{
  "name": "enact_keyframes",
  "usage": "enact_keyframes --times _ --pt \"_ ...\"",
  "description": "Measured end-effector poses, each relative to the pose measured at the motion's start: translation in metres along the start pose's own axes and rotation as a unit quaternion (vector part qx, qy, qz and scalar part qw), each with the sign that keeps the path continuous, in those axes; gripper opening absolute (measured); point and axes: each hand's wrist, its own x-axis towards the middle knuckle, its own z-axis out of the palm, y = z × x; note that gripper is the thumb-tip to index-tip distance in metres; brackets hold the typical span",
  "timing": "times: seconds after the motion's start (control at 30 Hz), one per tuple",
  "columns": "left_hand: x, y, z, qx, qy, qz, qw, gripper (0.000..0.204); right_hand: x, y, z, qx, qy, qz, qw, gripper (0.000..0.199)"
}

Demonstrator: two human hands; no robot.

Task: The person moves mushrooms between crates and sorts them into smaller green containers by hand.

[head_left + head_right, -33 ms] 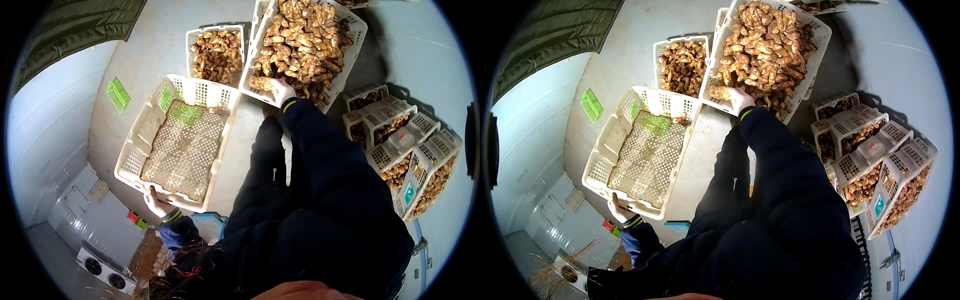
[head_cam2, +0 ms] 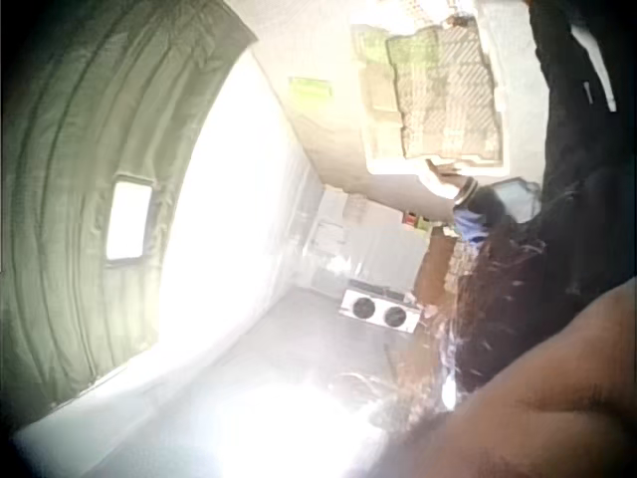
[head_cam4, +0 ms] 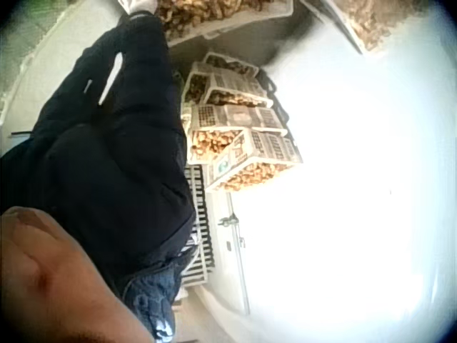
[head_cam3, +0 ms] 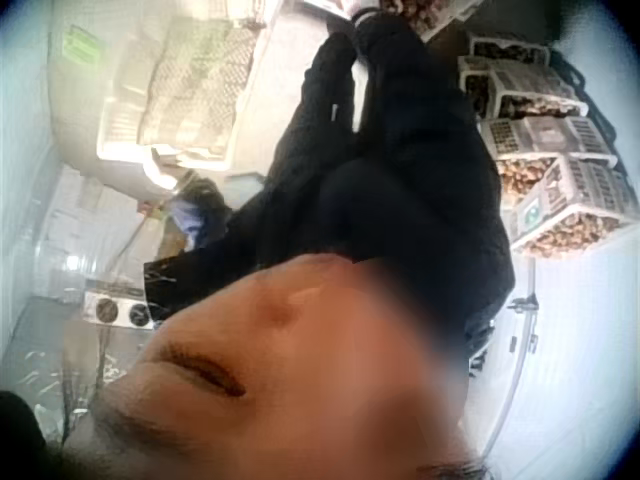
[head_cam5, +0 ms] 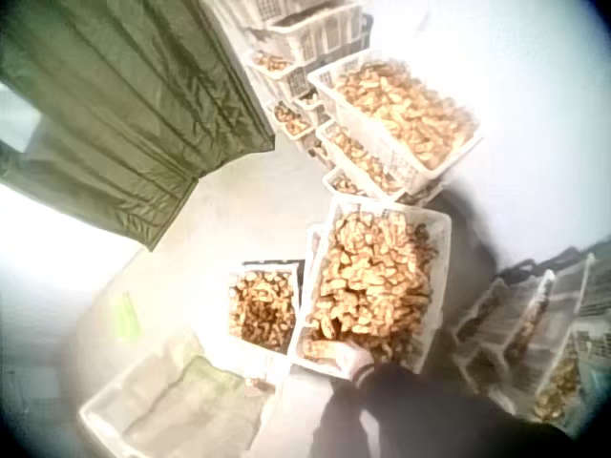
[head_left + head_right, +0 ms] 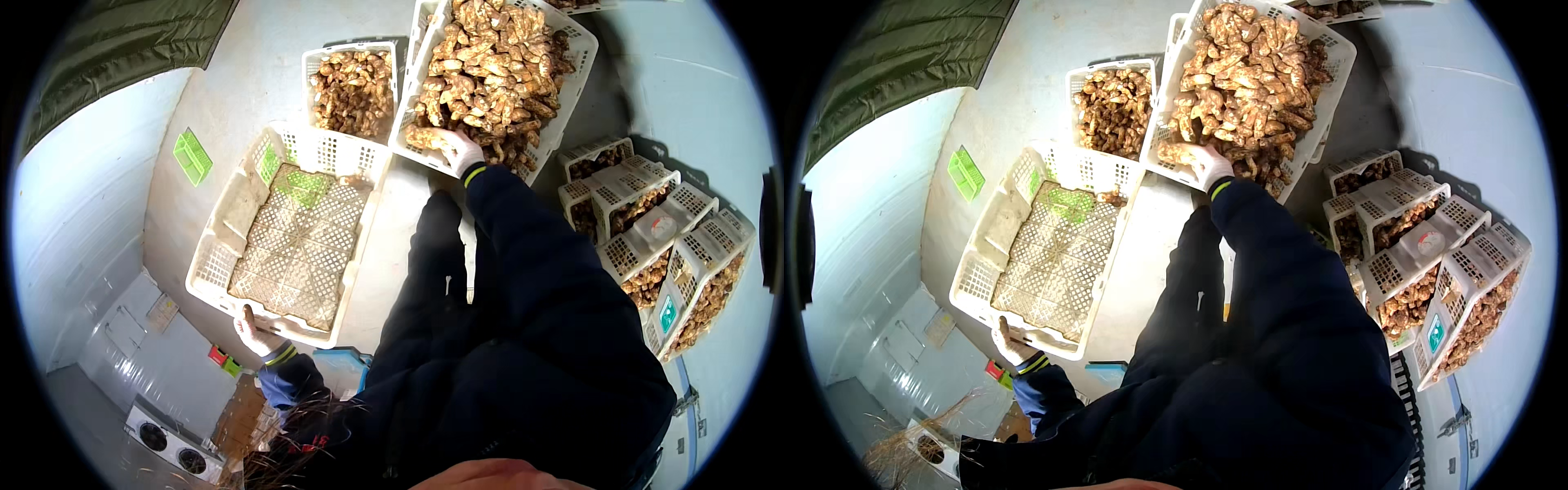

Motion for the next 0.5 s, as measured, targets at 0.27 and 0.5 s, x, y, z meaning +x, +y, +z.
enact_keyframes --times 0.27,0.5 --pt "0.005 -0.003 -0.008 0.012 -0.038 -0.014 0.999 0.01 0.036 0.014 -0.021 -0.032 -0.12 0.311 0.942 0.037" --pt "-0.007 0.002 0.006 0.011 -0.013 -0.01 1.0 0.013 0.045 -0.046 -0.062 -0.301 0.147 -0.025 0.942 0.055"
